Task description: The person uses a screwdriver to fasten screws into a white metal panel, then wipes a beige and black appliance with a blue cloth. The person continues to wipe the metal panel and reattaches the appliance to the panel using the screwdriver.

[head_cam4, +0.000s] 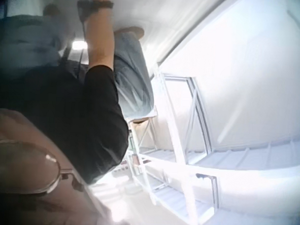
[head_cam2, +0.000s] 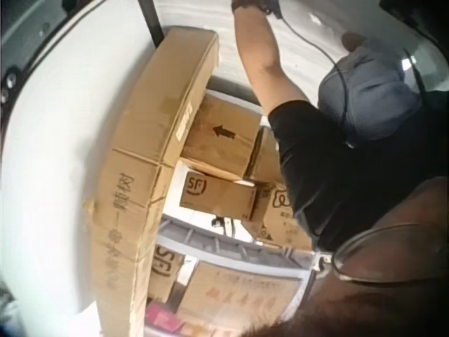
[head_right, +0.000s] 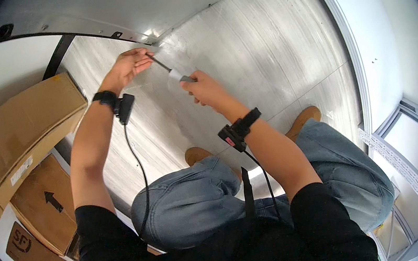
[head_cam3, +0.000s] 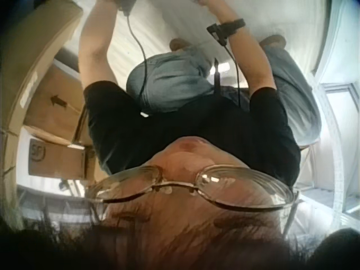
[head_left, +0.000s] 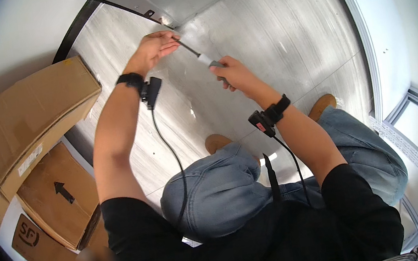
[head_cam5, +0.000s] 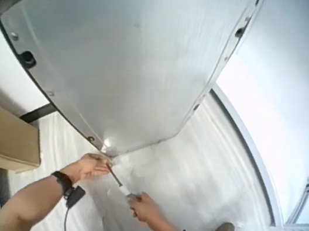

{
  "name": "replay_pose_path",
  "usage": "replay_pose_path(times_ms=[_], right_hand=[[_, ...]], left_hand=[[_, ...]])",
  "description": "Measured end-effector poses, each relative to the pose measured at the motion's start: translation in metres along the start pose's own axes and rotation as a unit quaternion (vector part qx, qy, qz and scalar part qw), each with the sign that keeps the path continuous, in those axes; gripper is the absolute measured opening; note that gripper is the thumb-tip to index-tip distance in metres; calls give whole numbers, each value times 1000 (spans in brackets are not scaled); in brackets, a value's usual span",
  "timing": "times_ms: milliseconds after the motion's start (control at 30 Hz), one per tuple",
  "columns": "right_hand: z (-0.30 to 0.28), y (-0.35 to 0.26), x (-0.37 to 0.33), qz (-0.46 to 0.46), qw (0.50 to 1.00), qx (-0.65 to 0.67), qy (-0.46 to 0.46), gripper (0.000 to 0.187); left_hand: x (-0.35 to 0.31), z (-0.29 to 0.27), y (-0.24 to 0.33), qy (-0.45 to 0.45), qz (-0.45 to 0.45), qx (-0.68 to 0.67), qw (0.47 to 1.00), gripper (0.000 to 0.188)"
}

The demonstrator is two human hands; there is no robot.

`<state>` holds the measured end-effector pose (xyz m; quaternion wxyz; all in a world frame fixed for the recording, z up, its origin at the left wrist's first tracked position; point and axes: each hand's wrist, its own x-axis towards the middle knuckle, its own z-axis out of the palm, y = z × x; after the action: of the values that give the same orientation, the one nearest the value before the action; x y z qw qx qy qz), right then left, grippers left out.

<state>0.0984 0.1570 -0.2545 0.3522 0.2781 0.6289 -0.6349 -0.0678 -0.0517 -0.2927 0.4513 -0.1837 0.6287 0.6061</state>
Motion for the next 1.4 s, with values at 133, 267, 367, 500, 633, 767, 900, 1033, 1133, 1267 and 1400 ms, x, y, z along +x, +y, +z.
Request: replay_pose_path(times_ms=[133, 267, 367, 500, 633, 767, 900, 1033, 1133, 1267, 1400], right_hand=[[37, -5, 21, 2, 999, 17, -34, 42], [41, -1, 31, -3, 998, 55, -32, 41], [33, 21, 37, 20, 996, 85, -24, 38], [28, 51, 43, 41, 987, 152, -20, 34], [31, 55, 47, 41, 985, 163, -25, 34], [34, 53, 50, 49, 982, 176, -48, 34], [36, 46, 51, 65, 977, 192, -59, 33], [39, 42, 54, 68, 976, 199, -55, 35], [39, 41, 56, 75, 976, 194, -58, 32], [39, 42, 58, 73, 975, 199, -60, 32], [38, 40, 60, 74, 974, 205, -62, 34]], left_hand=[[-11, -45, 16, 34, -14, 82, 996, 19], [6, -51, -6, 66, 11, -2, 998, 20], [24, -24, -41, 71, 52, -126, 988, 18], [31, 18, -53, 73, 54, -210, 973, 16], [37, 26, -57, 59, 71, -260, 961, 17], [36, 32, -57, 111, 66, -250, 960, 23], [36, 36, -52, 156, 76, -228, 958, 23], [41, 34, -50, 167, 75, -244, 952, 22], [44, 36, -50, 183, 73, -243, 950, 21], [45, 39, -48, 193, 76, -246, 947, 20], [45, 38, -47, 199, 75, -240, 947, 18]])
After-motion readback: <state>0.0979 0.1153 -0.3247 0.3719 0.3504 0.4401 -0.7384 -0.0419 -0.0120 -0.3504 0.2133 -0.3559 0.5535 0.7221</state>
